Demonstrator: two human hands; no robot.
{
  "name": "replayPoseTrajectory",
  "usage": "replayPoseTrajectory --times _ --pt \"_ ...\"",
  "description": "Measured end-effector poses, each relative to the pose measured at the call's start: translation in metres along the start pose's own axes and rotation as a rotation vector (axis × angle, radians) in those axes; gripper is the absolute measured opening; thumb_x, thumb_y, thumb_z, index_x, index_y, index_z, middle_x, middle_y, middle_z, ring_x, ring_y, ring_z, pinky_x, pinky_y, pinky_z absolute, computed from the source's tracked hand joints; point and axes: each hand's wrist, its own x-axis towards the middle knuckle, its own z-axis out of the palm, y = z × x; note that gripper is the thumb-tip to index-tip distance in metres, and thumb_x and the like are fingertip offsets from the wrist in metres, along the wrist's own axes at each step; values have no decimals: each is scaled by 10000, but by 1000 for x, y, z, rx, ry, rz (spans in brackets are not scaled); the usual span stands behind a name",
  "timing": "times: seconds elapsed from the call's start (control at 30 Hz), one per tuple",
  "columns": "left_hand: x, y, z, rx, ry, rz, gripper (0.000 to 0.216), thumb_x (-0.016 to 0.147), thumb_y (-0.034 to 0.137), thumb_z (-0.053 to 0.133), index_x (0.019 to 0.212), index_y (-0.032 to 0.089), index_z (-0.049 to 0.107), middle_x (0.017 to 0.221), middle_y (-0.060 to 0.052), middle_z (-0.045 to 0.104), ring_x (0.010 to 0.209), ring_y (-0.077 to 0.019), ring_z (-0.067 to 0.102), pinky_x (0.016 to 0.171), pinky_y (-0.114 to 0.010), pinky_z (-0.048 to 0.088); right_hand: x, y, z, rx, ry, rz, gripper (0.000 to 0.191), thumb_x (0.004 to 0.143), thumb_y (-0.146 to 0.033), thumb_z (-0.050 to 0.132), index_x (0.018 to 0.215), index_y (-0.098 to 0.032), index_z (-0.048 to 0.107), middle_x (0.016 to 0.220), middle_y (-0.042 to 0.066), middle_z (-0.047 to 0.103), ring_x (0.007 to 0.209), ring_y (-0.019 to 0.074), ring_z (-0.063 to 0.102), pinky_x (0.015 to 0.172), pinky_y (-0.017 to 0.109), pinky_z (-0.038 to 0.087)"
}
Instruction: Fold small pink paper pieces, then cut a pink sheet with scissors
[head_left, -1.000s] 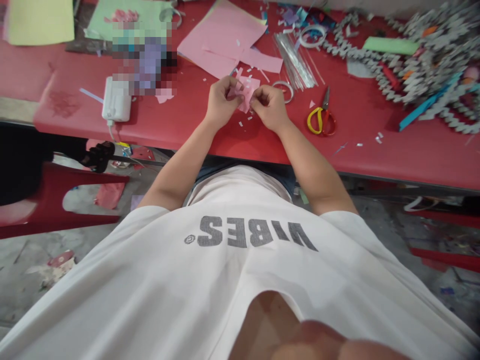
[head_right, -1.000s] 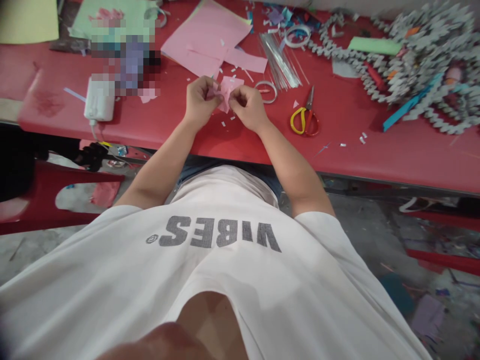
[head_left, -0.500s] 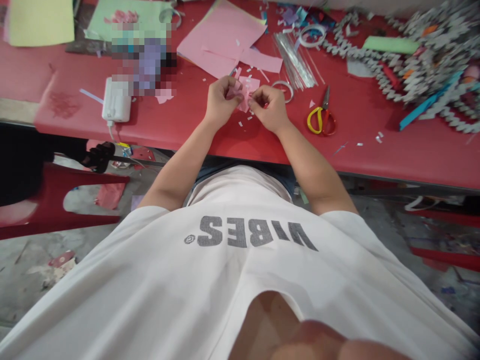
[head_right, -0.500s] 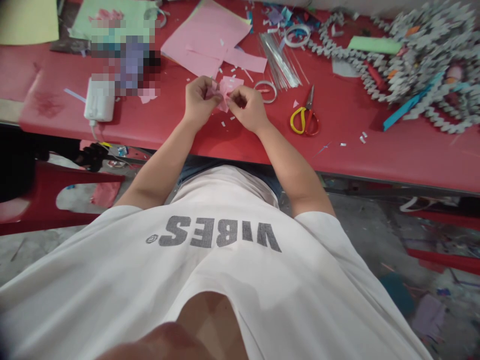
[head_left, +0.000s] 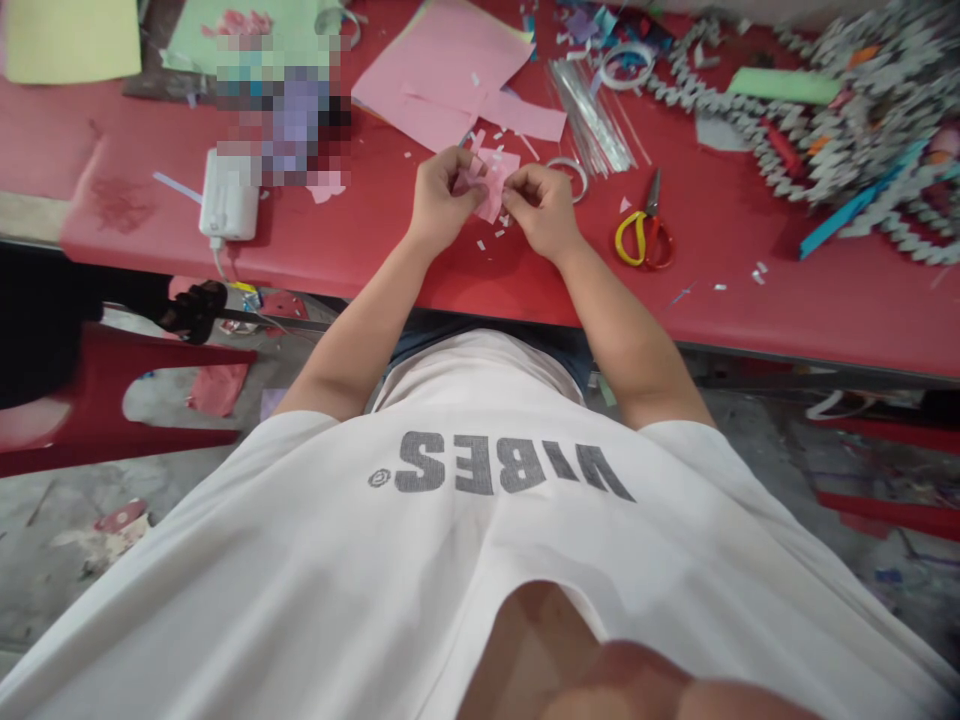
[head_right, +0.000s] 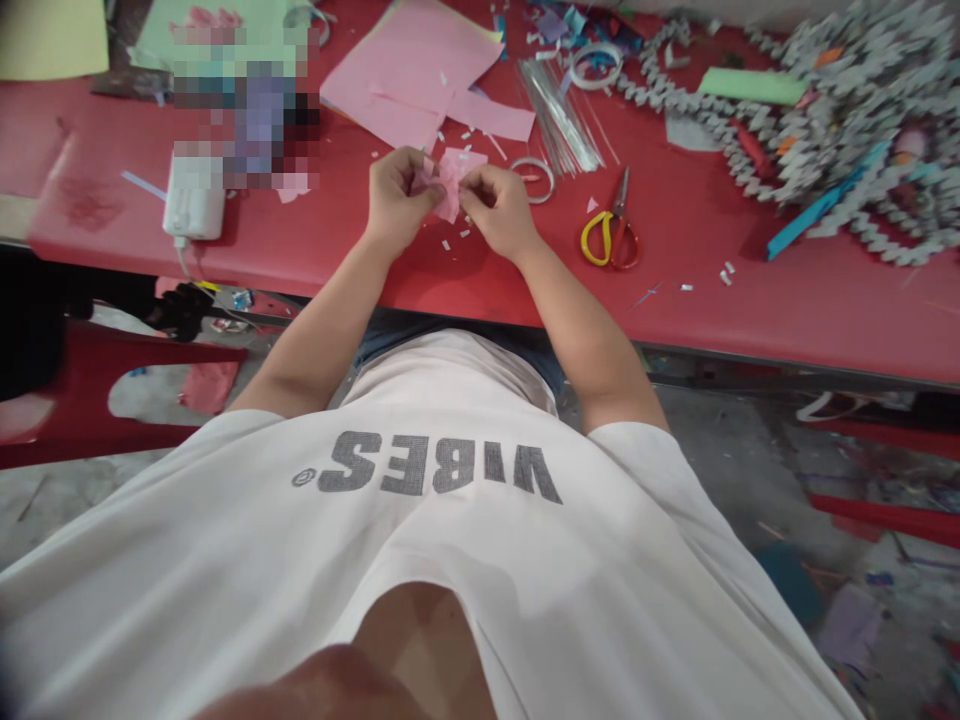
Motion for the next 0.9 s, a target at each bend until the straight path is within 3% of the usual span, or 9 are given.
replayPoseTrajectory --times 0.23,0.43,0.67,0.77,0.9 --pt "-1 -4 1 -144 12 93 166 703 270 792 815 300 673 821 -2 697 690 -192 549 686 -421 384 0 0 -3 -37 -9 -41 475 884 -705 973 836 -331 684 809 12 730 848 282 755 956 509 705" --pt "-2 3 2 -129 -23 30 251 663 172 824 796 293 648 874 -14 751 757 -211 646 691 -398 485 1 -1 -5 -65 9 -12 434 885 -600 983 750 -333 669 738 -9 722 855 263 789 949 457 724" --pt "-5 7 0 -171 -56 16 225 703 282 854 820 291 662 803 -21 661 673 -201 566 625 -391 422 8 10 -3 -33 31 -58 442 858 -546 988 660 -326 661 666 -15 720 635 226 668 764 443 694" --pt "-5 9 0 -205 -34 7 193 662 247 805 804 296 684 773 -8 630 641 -187 510 620 -385 388 12 15 -3 34 -3 -99 496 833 -571 1022 645 -320 637 642 -17 700 597 214 630 718 444 677" --pt "-4 10 1 -133 -13 -25 271 635 162 834 778 302 652 796 3 674 686 -203 570 641 -389 437 14 16 -3 37 16 -122 530 794 -659 1039 730 -332 627 690 -25 699 621 214 643 687 433 654"
